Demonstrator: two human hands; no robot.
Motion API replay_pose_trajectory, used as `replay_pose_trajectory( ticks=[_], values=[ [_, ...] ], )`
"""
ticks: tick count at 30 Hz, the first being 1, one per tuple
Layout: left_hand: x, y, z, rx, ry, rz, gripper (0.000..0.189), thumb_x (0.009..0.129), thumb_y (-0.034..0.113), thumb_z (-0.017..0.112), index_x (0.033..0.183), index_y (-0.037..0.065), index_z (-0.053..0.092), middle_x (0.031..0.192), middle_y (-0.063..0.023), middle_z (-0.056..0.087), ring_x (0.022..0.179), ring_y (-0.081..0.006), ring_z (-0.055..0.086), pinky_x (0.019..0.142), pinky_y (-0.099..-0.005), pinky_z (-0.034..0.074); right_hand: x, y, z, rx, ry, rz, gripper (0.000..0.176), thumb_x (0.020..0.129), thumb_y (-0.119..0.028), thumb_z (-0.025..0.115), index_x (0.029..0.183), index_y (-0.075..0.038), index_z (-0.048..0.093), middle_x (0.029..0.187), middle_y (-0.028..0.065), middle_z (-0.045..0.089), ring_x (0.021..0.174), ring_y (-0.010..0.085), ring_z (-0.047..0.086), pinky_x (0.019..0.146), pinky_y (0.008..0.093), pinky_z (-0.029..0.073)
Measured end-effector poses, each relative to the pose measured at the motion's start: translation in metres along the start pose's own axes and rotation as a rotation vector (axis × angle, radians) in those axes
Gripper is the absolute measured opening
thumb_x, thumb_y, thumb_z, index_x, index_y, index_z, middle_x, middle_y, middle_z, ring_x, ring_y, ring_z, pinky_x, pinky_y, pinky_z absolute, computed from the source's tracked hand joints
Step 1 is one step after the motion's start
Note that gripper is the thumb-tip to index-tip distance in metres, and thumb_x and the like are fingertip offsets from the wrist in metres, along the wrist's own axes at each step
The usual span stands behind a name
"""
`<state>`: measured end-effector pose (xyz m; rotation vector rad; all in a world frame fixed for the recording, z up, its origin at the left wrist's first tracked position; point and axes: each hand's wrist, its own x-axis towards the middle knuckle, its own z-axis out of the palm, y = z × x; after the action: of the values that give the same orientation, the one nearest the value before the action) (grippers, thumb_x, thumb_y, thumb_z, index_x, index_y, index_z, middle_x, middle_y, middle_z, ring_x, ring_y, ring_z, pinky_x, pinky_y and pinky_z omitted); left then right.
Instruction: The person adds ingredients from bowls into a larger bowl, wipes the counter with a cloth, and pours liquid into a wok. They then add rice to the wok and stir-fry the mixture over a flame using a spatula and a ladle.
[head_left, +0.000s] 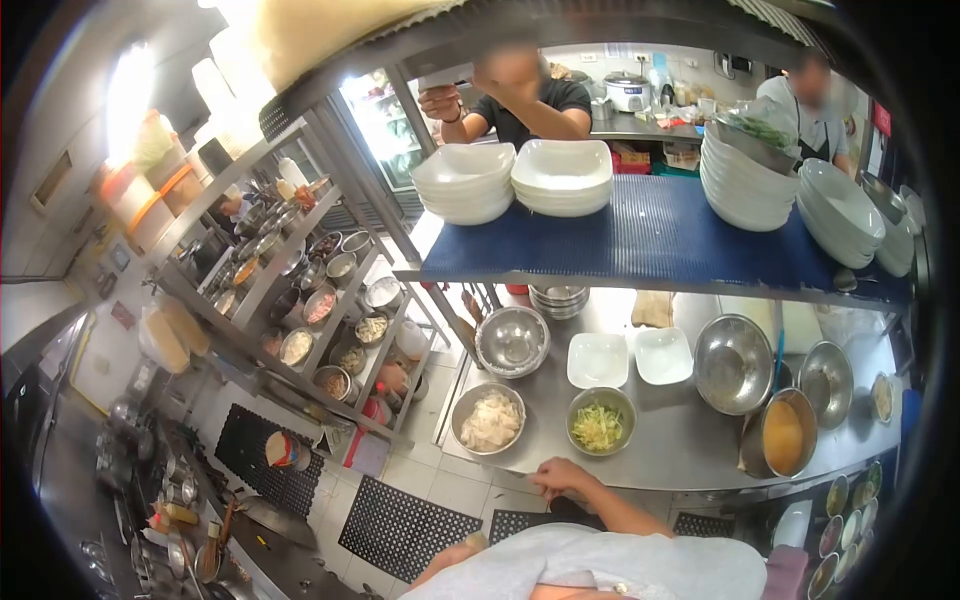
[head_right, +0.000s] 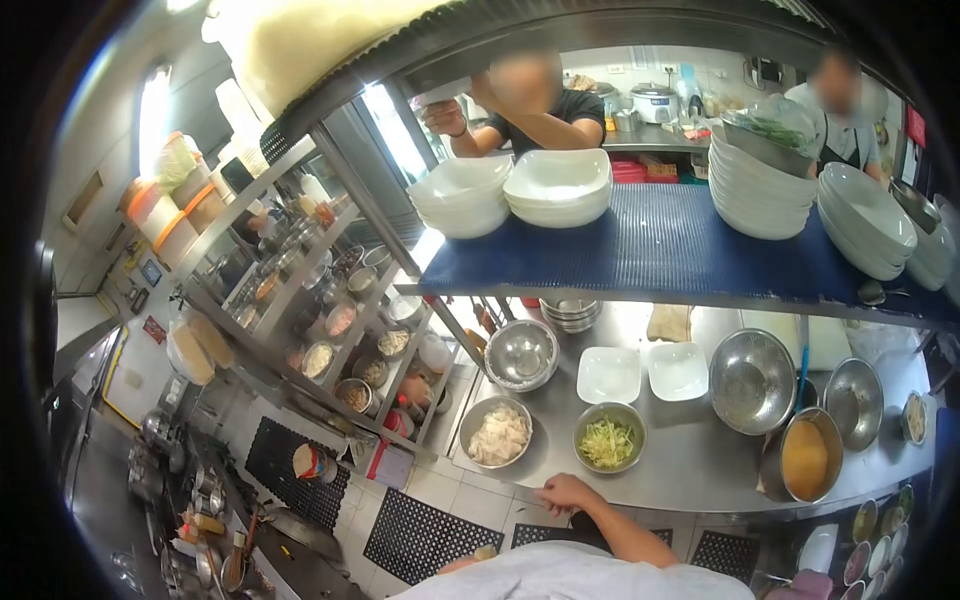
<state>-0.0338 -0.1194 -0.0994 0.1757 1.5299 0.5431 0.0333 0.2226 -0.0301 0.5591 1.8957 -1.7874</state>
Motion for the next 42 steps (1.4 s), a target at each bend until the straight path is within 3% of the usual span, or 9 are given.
replay_pose_trajectory(
  ticks=[5,12,14,18,42],
  values=[
    [0.000,0.004,-0.009,0.010,-0.079,-0.054,0.070,0.078,0.031,0.072,0.134,0.000,0.042,0.127,-0.0142,0.054,0.112,-0.0214,0.054,0.093,-0.0351,0.045,0.012,0.004,-0.004,0.078,0.152,0.016,0.033,0.087,-0.025,0.053,0.077,0.006,0.063,0.066,0.0145,0.067,0.050,0.0201,0.066,0.041,0.0271,0.048],
    [0.011,0.025,-0.014,-0.050,-0.285,-0.173,0.072,0.077,0.028,0.074,0.134,-0.002,0.041,0.127,-0.0155,0.054,0.111,-0.0215,0.055,0.092,-0.0346,0.047,0.014,-0.001,0.000,0.065,0.212,0.054,0.029,0.083,-0.021,0.051,0.077,0.005,0.064,0.064,0.0137,0.066,0.050,0.0199,0.065,0.044,0.0275,0.051],
    [0.012,0.029,-0.013,-0.050,-0.285,-0.187,0.073,0.077,0.028,0.074,0.134,-0.002,0.041,0.127,-0.0159,0.054,0.110,-0.0216,0.055,0.091,-0.0344,0.047,0.011,-0.005,0.001,0.048,0.237,0.058,0.029,0.083,-0.020,0.051,0.077,0.005,0.064,0.064,0.0135,0.066,0.049,0.0199,0.065,0.044,0.0274,0.050],
    [0.024,0.021,-0.007,0.150,-0.033,-0.060,0.084,0.067,0.031,0.076,0.137,0.003,0.037,0.118,-0.0144,0.059,0.104,-0.0260,0.059,0.081,-0.0438,0.051,0.013,-0.004,0.002,0.039,0.259,0.056,0.029,0.082,-0.019,0.051,0.076,0.005,0.064,0.064,0.0132,0.067,0.049,0.0199,0.065,0.044,0.0268,0.050],
    [0.040,0.013,0.000,0.099,-0.051,0.008,0.085,0.066,0.028,0.076,0.136,0.000,0.037,0.117,-0.0187,0.058,0.099,-0.0278,0.061,0.079,-0.0426,0.053,0.007,-0.006,0.004,0.089,0.297,0.055,0.030,0.081,-0.020,0.050,0.079,0.006,0.066,0.066,0.0144,0.068,0.052,0.0198,0.067,0.045,0.0267,0.051]
  ],
)
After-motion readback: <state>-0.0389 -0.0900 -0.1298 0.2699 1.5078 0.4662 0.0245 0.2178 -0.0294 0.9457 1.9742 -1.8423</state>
